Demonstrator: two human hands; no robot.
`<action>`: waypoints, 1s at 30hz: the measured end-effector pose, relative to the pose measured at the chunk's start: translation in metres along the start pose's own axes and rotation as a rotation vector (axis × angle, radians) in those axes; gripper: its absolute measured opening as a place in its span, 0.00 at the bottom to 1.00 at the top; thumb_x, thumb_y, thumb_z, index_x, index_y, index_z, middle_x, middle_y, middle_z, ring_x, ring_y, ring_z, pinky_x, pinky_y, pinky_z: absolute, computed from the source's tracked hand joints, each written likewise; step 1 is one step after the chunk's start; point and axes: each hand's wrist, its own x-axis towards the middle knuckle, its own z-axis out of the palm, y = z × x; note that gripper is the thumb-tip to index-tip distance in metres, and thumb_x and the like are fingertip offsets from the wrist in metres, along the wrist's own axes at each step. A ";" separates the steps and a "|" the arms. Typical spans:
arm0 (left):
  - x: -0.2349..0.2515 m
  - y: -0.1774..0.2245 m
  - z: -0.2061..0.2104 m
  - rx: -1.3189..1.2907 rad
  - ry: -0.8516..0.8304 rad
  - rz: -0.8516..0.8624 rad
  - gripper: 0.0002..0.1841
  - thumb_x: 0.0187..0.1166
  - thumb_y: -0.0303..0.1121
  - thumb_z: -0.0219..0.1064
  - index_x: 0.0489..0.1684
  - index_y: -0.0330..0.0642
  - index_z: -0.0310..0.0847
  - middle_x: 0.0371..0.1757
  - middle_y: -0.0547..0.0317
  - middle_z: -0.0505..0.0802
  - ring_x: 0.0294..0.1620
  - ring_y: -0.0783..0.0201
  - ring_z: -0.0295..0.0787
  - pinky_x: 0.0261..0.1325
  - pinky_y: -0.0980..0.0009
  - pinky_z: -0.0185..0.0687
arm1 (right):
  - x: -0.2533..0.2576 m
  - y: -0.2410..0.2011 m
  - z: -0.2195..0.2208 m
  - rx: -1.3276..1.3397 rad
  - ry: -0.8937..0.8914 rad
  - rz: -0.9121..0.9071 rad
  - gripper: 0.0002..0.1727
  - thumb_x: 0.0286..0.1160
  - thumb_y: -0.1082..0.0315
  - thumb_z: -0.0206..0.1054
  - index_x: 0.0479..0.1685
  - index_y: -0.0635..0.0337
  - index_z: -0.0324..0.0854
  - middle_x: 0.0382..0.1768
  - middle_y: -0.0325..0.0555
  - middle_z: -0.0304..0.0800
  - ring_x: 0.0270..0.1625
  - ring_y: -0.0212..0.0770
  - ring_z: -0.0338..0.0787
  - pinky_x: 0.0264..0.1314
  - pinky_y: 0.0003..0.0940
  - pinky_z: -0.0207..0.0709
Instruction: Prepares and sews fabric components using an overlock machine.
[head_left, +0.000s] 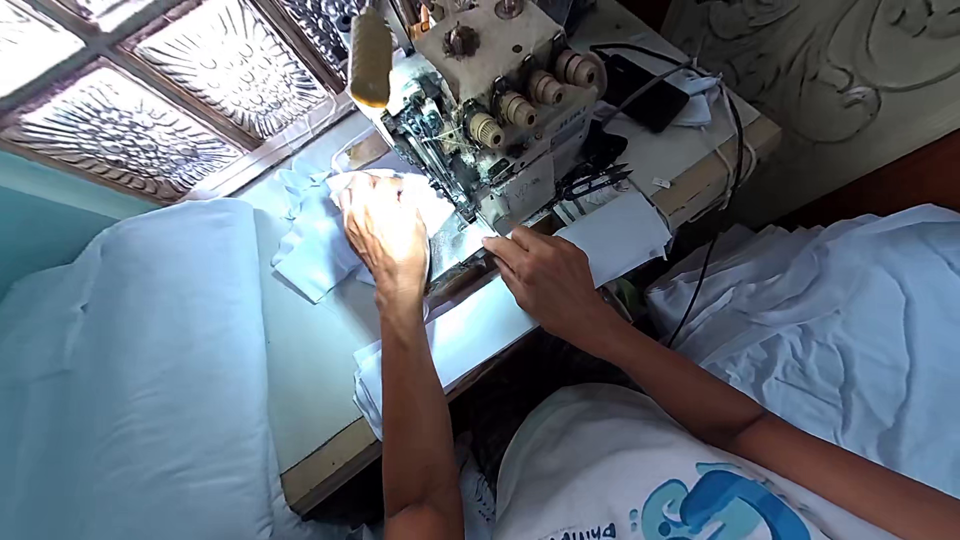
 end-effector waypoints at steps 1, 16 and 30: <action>0.002 -0.005 0.001 -0.004 0.027 -0.005 0.16 0.83 0.30 0.56 0.51 0.30 0.89 0.60 0.33 0.89 0.69 0.35 0.81 0.72 0.43 0.70 | -0.004 0.003 -0.004 0.007 0.003 0.003 0.11 0.77 0.71 0.69 0.54 0.59 0.92 0.35 0.51 0.86 0.34 0.50 0.88 0.33 0.43 0.81; -0.132 -0.077 -0.067 -0.184 -0.257 -0.113 0.08 0.76 0.26 0.69 0.44 0.29 0.89 0.43 0.40 0.90 0.37 0.53 0.87 0.42 0.55 0.83 | -0.042 0.157 -0.060 0.109 -0.007 0.740 0.16 0.79 0.59 0.72 0.51 0.65 0.90 0.48 0.61 0.93 0.52 0.62 0.91 0.57 0.68 0.75; -0.156 -0.082 -0.069 -0.125 -0.329 -0.121 0.05 0.72 0.23 0.70 0.37 0.31 0.90 0.38 0.44 0.90 0.36 0.53 0.88 0.41 0.54 0.82 | -0.043 0.162 -0.061 0.121 -0.008 0.676 0.16 0.80 0.58 0.72 0.50 0.63 0.92 0.49 0.59 0.93 0.52 0.59 0.91 0.58 0.65 0.77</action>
